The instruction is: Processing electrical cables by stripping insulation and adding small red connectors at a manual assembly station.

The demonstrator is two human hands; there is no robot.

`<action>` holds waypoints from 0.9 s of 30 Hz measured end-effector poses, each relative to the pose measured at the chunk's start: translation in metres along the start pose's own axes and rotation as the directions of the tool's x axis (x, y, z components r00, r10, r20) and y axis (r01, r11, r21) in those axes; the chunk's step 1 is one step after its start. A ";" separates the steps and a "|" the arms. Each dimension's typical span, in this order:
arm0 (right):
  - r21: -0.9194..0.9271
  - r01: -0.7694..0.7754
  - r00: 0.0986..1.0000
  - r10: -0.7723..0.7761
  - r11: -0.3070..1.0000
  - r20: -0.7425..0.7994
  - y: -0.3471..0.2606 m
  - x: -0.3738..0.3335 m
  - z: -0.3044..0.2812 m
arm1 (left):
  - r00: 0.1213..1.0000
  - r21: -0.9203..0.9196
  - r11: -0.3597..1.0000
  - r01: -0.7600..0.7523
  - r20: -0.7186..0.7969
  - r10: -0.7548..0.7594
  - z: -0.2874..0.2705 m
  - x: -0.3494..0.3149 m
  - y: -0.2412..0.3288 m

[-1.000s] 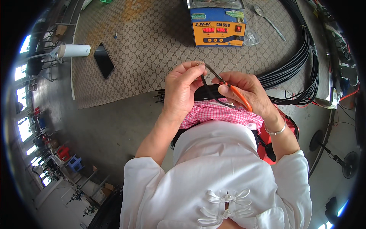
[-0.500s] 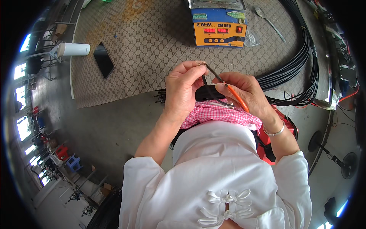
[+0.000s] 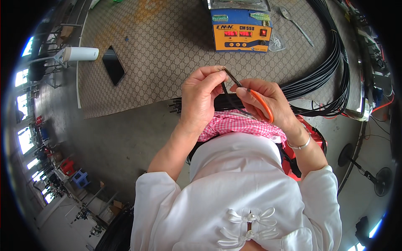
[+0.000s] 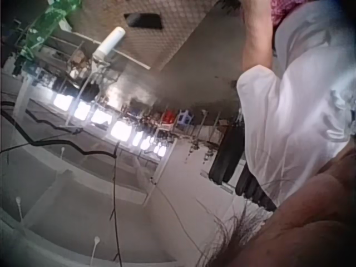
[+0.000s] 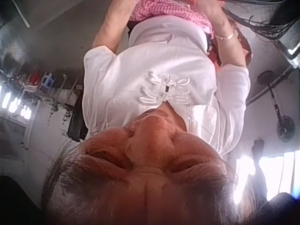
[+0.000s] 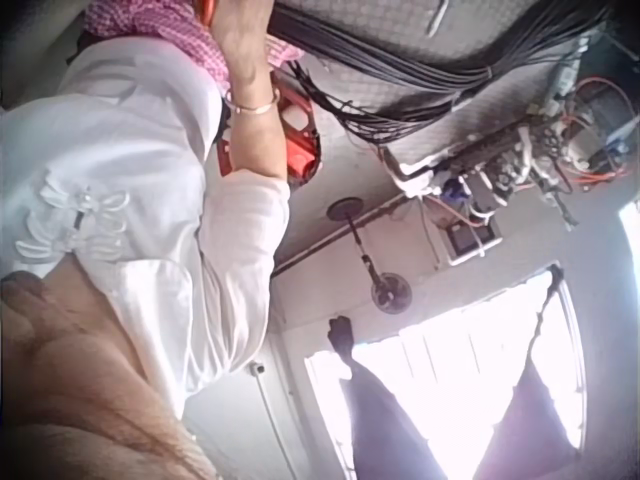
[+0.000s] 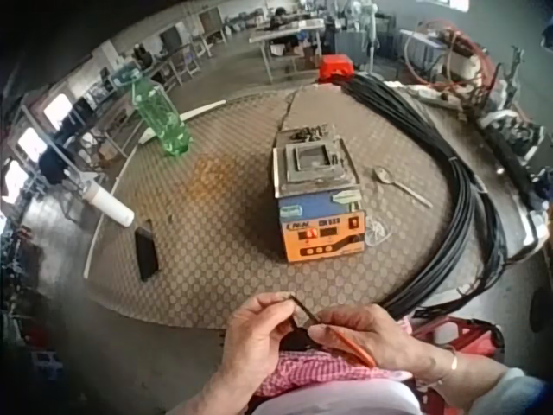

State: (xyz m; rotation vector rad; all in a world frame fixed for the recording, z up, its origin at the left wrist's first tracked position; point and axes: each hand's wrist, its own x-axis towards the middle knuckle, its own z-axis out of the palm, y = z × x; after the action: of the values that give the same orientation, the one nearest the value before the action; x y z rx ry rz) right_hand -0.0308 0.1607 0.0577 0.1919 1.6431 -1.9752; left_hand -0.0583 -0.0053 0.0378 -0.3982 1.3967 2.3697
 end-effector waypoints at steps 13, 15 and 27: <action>-0.037 0.051 0.999 -0.052 0.998 -0.011 -0.001 0.000 0.004 | 1.000 0.012 1.000 0.002 0.000 -0.002 0.000 -0.001 0.002; -0.077 0.086 0.996 -0.087 0.993 -0.015 -0.002 -0.001 0.004 | 1.000 0.009 1.000 0.003 0.000 -0.003 0.000 -0.001 0.002; -0.967 0.224 0.792 -0.600 0.121 0.109 0.044 0.057 -0.051 | 0.996 -0.023 1.000 -0.005 0.092 0.007 0.000 -0.003 0.001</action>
State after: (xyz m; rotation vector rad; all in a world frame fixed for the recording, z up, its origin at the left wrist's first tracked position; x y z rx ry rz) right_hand -0.0683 0.1863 -0.0180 -0.5615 3.1094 -0.7774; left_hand -0.0563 -0.0062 0.0393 -0.2871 1.3330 2.3786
